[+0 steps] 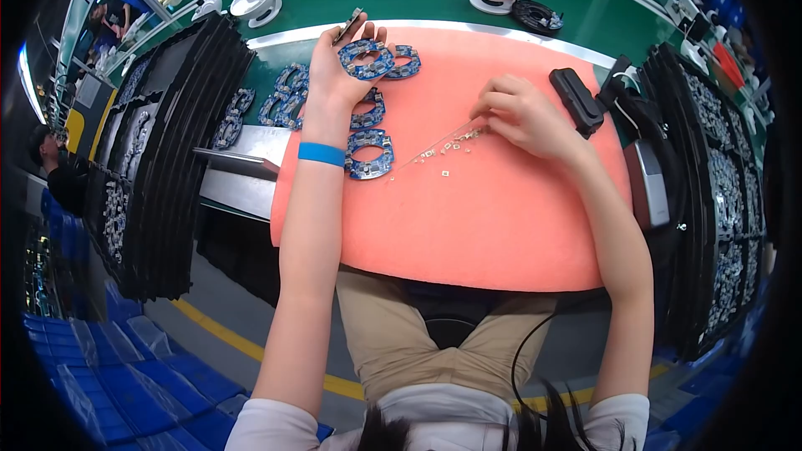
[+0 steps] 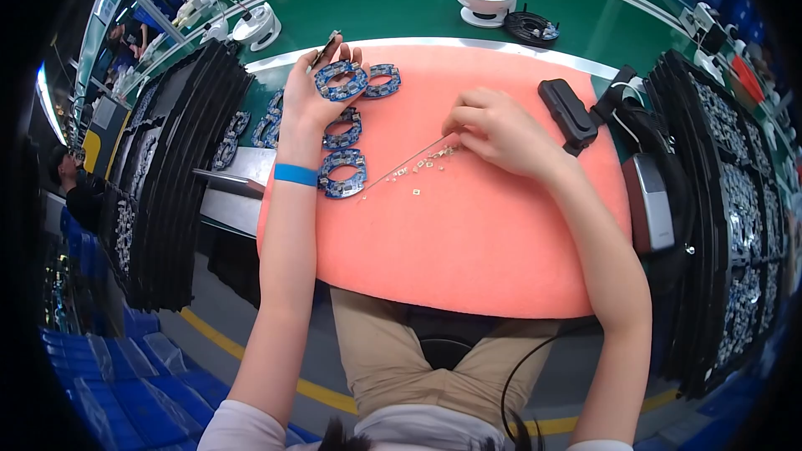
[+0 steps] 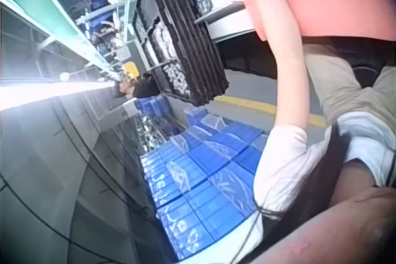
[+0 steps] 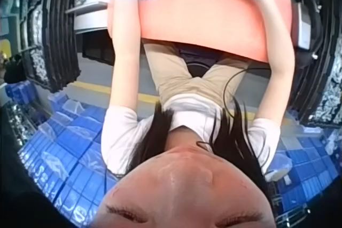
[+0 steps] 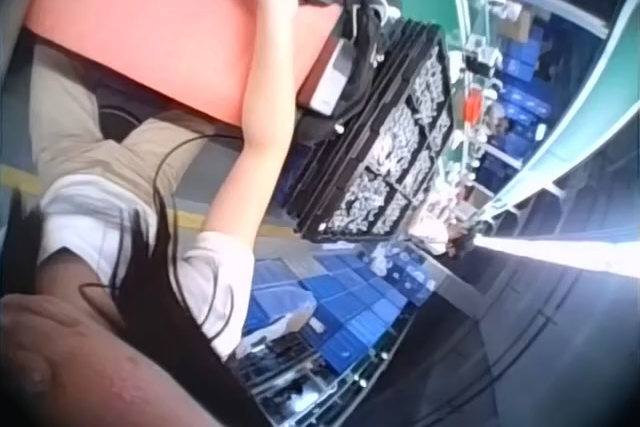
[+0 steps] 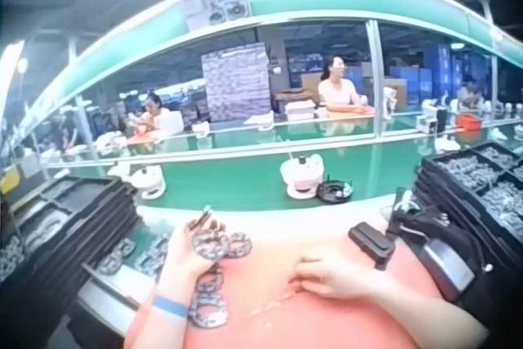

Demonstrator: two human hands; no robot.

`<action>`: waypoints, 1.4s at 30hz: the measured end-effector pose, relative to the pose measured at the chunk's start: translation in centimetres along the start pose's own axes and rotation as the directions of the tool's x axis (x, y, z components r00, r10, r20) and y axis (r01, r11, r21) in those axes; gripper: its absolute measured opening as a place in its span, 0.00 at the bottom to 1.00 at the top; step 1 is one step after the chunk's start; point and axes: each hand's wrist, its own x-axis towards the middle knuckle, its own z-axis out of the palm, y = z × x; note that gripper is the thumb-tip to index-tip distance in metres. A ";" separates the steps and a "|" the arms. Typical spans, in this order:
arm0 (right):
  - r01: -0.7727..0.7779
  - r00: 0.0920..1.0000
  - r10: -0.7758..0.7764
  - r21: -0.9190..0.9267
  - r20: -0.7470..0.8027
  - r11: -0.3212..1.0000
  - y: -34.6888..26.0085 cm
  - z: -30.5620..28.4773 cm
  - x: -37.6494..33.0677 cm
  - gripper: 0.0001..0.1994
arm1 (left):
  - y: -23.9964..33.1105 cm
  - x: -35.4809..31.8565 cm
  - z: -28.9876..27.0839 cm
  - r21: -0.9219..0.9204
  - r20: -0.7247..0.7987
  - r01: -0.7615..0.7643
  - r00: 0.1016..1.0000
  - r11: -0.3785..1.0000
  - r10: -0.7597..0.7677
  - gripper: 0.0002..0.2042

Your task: Assembling, inspecting, and organizing printed circuit board panels on a factory production line.

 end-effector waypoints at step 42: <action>0.126 0.992 -0.120 -0.217 0.043 0.968 -1.3 2.9 1.1 0.05 | -0.6 0.4 0.1 0.093 -0.037 -0.019 0.999 0.995 0.022 0.17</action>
